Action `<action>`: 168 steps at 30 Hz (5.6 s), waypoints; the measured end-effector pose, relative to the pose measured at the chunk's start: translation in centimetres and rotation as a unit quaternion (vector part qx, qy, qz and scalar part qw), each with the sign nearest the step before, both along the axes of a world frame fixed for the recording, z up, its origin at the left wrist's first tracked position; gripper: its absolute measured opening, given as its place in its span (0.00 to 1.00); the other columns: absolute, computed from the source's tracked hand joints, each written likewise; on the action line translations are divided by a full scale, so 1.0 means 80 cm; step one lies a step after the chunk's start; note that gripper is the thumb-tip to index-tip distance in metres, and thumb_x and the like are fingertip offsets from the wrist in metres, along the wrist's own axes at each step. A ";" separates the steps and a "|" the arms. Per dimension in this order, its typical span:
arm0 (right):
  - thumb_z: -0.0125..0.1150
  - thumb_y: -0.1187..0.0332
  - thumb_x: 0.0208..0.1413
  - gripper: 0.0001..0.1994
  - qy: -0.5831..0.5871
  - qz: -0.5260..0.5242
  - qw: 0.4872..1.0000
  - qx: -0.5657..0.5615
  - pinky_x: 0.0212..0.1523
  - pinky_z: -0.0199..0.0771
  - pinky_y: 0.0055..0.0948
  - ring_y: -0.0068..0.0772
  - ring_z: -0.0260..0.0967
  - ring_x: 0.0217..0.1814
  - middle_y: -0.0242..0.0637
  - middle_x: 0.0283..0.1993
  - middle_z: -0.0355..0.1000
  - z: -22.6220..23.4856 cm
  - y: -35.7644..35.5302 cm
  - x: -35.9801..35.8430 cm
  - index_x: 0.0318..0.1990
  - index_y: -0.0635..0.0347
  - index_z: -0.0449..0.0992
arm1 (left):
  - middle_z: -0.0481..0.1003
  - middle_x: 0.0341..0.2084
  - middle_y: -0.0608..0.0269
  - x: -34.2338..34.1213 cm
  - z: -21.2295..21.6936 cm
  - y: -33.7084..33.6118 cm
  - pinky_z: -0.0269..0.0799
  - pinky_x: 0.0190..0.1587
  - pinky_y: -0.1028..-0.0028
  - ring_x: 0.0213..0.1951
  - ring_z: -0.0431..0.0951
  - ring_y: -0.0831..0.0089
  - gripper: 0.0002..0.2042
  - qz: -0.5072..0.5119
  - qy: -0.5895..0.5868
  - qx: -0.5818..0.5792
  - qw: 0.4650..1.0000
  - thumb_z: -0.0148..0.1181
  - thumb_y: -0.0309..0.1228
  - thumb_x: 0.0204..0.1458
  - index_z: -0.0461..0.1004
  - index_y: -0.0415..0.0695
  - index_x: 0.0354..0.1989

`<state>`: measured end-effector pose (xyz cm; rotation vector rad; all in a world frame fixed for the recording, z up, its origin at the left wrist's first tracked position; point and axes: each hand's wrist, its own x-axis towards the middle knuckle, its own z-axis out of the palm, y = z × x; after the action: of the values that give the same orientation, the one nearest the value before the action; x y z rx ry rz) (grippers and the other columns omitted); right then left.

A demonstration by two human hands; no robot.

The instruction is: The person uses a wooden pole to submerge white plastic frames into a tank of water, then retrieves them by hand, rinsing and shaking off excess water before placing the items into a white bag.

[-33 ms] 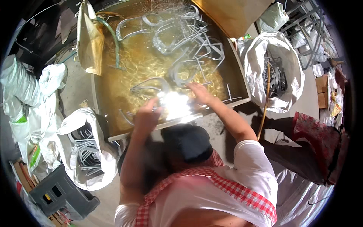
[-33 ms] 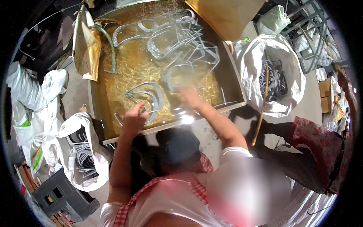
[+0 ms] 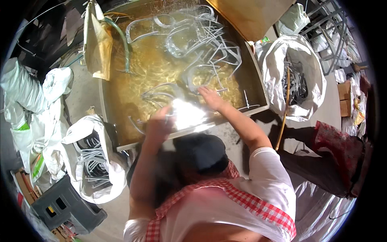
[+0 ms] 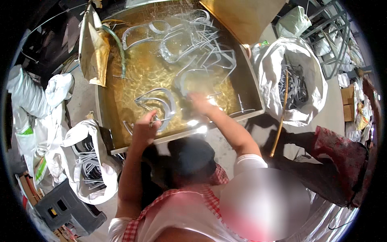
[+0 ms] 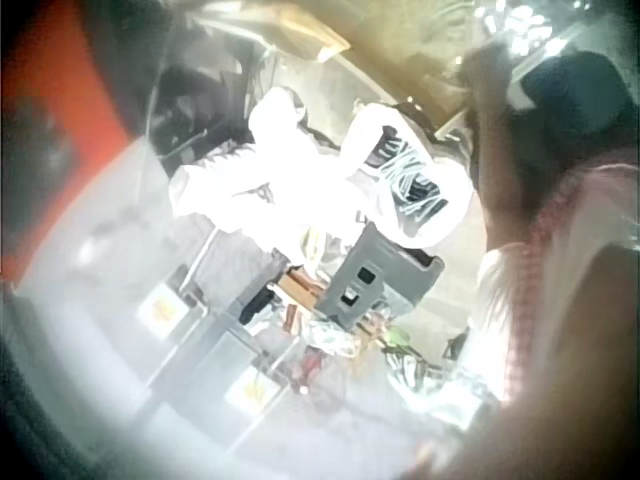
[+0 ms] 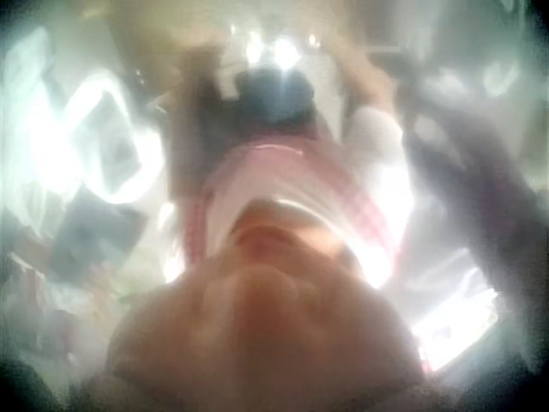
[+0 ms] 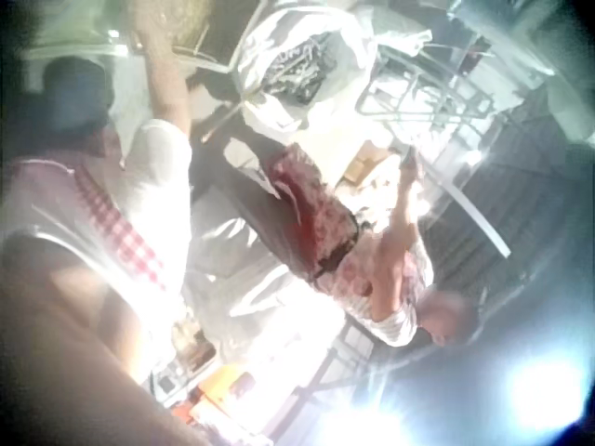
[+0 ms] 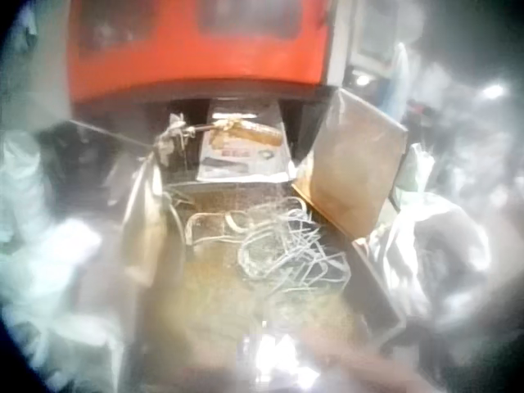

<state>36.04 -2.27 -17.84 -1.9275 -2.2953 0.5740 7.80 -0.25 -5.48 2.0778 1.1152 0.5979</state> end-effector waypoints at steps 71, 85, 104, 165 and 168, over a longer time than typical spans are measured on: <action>0.61 0.74 0.44 0.18 0.905 -0.150 0.399 0.016 0.44 0.73 0.31 0.34 0.70 0.39 0.40 0.39 0.72 0.182 0.129 0.051 0.45 0.66 0.70 | 0.76 0.20 0.57 -0.023 0.026 0.022 0.69 0.29 0.72 0.25 0.75 0.69 0.11 0.122 -0.203 -0.204 0.950 0.60 0.35 0.45 0.75 0.39 0.28; 0.51 0.72 0.52 0.18 0.204 0.206 0.929 -0.229 0.48 0.64 0.34 0.36 0.65 0.47 0.43 0.45 0.68 0.203 0.055 -0.132 0.53 0.53 0.63 | 0.66 0.48 0.47 -0.023 0.020 0.065 0.62 0.54 0.60 0.50 0.68 0.56 0.36 -0.004 -0.629 -0.512 0.585 0.44 0.58 0.50 0.57 0.37 0.56; 0.48 0.74 0.47 0.09 -0.030 0.282 0.958 -0.035 0.42 0.69 0.38 0.43 0.70 0.40 0.43 0.35 0.72 0.178 0.076 -0.145 0.33 0.54 0.76 | 0.67 0.47 0.46 -0.059 0.026 0.053 0.71 0.44 0.59 0.33 0.76 0.62 0.25 -0.076 -0.666 -0.502 0.546 0.55 0.38 0.49 0.60 0.41 0.54; 0.47 0.62 0.58 0.11 0.443 -0.148 0.846 -0.256 0.31 0.63 0.20 0.19 0.60 0.31 0.29 0.32 0.66 0.035 0.175 -0.102 0.38 0.59 0.70 | 0.71 0.21 0.51 -0.117 0.048 0.042 0.68 0.23 0.68 0.21 0.73 0.61 0.35 -0.112 -0.546 -0.395 0.730 0.63 0.32 0.33 0.56 0.33 0.52; 0.42 0.57 0.58 0.16 0.541 -0.143 0.750 -0.353 0.22 0.62 0.24 0.20 0.57 0.19 0.26 0.23 0.63 0.000 0.172 -0.129 0.30 0.58 0.69 | 0.72 0.22 0.44 -0.122 0.036 0.040 0.68 0.21 0.68 0.22 0.74 0.59 0.32 -0.190 -0.607 -0.429 0.642 0.63 0.30 0.32 0.61 0.34 0.50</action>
<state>25.73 11.49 -17.84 -1.3502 -1.0441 2.0230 -1.96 2.93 -2.56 0.6412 0.0253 0.8016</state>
